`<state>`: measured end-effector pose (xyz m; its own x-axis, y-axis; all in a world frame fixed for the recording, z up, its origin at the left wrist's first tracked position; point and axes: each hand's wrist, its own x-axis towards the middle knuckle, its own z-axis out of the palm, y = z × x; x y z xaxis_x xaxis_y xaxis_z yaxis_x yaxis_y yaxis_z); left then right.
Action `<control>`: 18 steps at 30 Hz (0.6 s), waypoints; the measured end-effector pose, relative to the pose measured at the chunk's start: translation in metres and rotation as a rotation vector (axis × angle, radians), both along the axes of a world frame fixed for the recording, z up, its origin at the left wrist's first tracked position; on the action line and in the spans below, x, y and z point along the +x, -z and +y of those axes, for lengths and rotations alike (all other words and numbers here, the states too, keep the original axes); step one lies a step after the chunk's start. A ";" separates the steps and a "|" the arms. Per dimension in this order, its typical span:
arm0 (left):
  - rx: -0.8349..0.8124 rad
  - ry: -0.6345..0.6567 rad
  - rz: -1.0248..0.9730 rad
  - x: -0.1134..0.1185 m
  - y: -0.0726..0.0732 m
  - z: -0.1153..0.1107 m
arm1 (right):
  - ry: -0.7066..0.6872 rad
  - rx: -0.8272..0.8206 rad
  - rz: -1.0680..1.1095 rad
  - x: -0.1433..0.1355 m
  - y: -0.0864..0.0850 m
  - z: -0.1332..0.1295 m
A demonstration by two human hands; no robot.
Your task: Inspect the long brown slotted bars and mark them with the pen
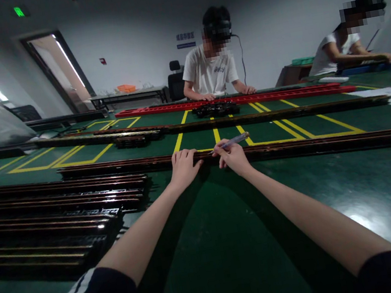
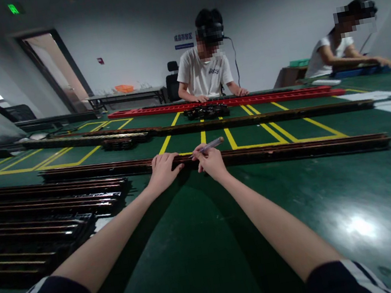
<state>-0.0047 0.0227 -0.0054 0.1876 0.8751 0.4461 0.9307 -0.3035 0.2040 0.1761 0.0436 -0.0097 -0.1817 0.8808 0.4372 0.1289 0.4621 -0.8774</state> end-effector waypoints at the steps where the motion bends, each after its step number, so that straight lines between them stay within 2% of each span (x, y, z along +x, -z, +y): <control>1: -0.002 0.000 0.000 0.000 0.000 0.000 | -0.007 -0.003 0.007 0.000 0.000 0.000; 18: -0.019 -0.003 -0.013 0.000 -0.003 -0.002 | -0.007 -0.025 0.002 0.001 -0.002 -0.001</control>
